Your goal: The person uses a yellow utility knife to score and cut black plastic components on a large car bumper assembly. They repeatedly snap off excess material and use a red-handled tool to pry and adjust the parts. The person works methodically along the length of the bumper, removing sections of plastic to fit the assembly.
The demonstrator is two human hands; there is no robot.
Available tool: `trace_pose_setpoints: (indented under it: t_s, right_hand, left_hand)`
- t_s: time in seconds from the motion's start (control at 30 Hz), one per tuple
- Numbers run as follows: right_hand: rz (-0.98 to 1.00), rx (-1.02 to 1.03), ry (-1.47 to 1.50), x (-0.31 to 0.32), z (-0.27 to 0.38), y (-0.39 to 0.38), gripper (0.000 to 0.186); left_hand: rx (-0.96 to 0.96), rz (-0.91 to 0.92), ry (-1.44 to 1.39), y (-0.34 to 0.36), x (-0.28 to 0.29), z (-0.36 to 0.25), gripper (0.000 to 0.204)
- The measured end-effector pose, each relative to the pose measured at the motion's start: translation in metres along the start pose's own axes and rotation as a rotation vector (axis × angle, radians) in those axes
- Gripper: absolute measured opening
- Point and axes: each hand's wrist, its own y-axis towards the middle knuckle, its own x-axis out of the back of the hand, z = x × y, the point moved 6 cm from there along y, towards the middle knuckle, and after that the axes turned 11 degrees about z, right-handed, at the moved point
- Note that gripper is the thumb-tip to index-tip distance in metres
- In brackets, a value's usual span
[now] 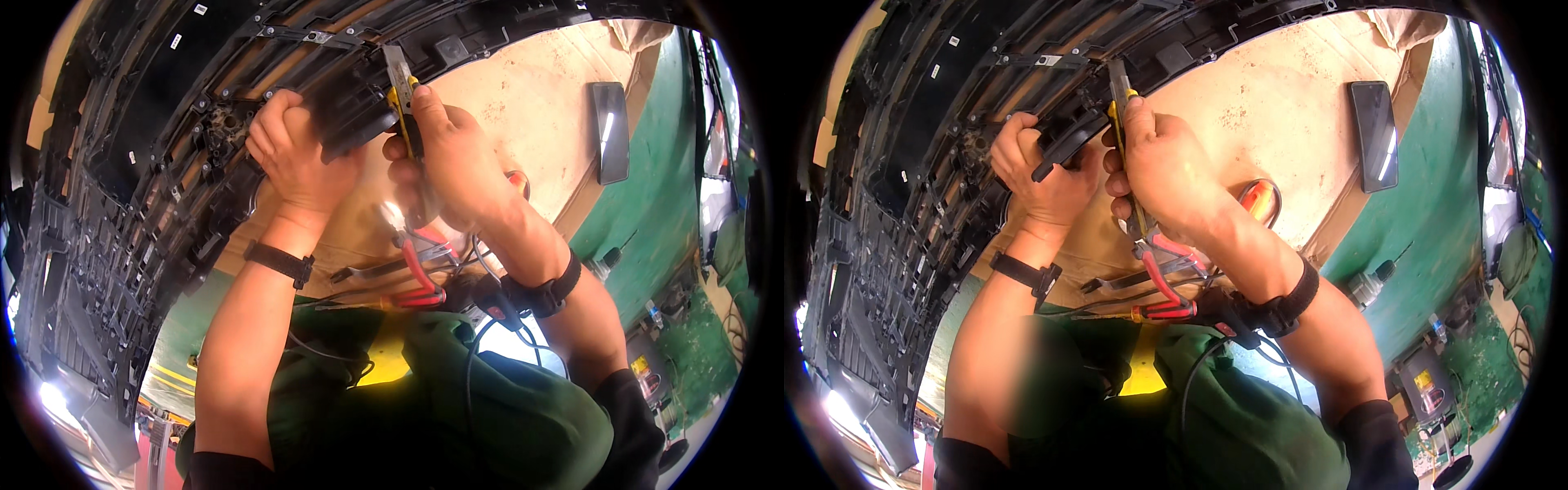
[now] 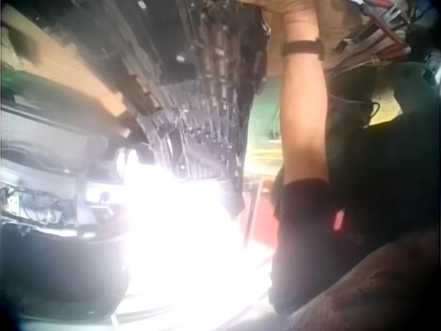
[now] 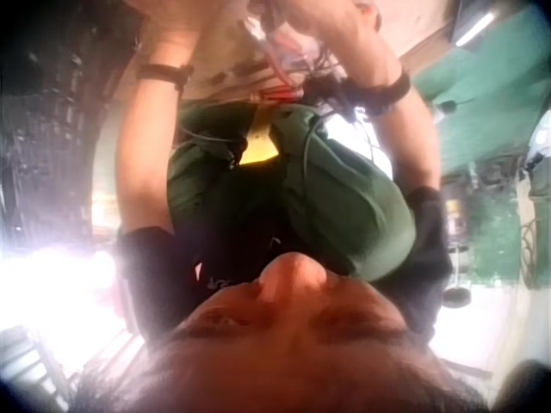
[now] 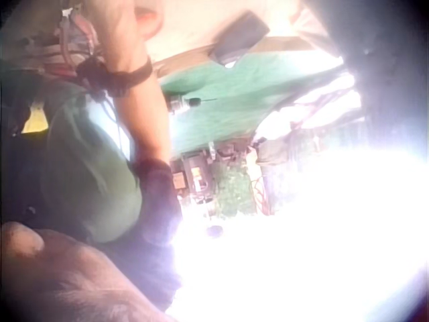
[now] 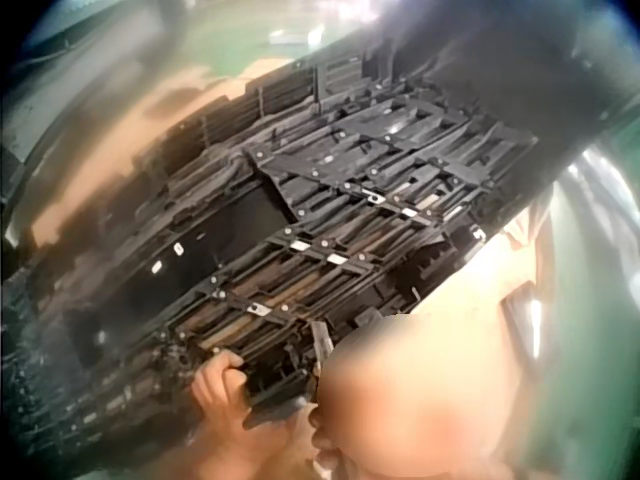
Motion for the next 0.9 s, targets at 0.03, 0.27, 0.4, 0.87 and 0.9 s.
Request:
trace_pose_setpoints:
  t_s: [0.03, 0.27, 0.4, 0.87, 0.9]
  right_hand:
    - [0.016, -0.004, 0.013, -0.001, -0.002, 0.000, 0.051]
    - [0.048, 0.019, 0.059, -0.003, -0.007, 0.003, 0.052]
    - [0.062, 0.053, 0.079, -0.004, -0.008, 0.004, 0.051]
    - [0.015, 0.080, 0.097, -0.006, -0.015, 0.007, 0.050]
    - [0.001, 0.080, 0.091, -0.006, -0.014, 0.007, 0.051]
  left_hand:
    - [0.003, 0.007, -0.004, 0.000, 0.001, 0.000, 0.038]
    - [-0.007, 0.005, -0.012, 0.002, 0.002, -0.001, 0.039]
    - [-0.008, 0.008, -0.019, 0.002, 0.003, -0.002, 0.039]
    - [-0.011, -0.004, -0.023, 0.000, 0.002, -0.001, 0.041]
    - [-0.016, -0.011, -0.030, 0.000, 0.002, -0.001, 0.041]
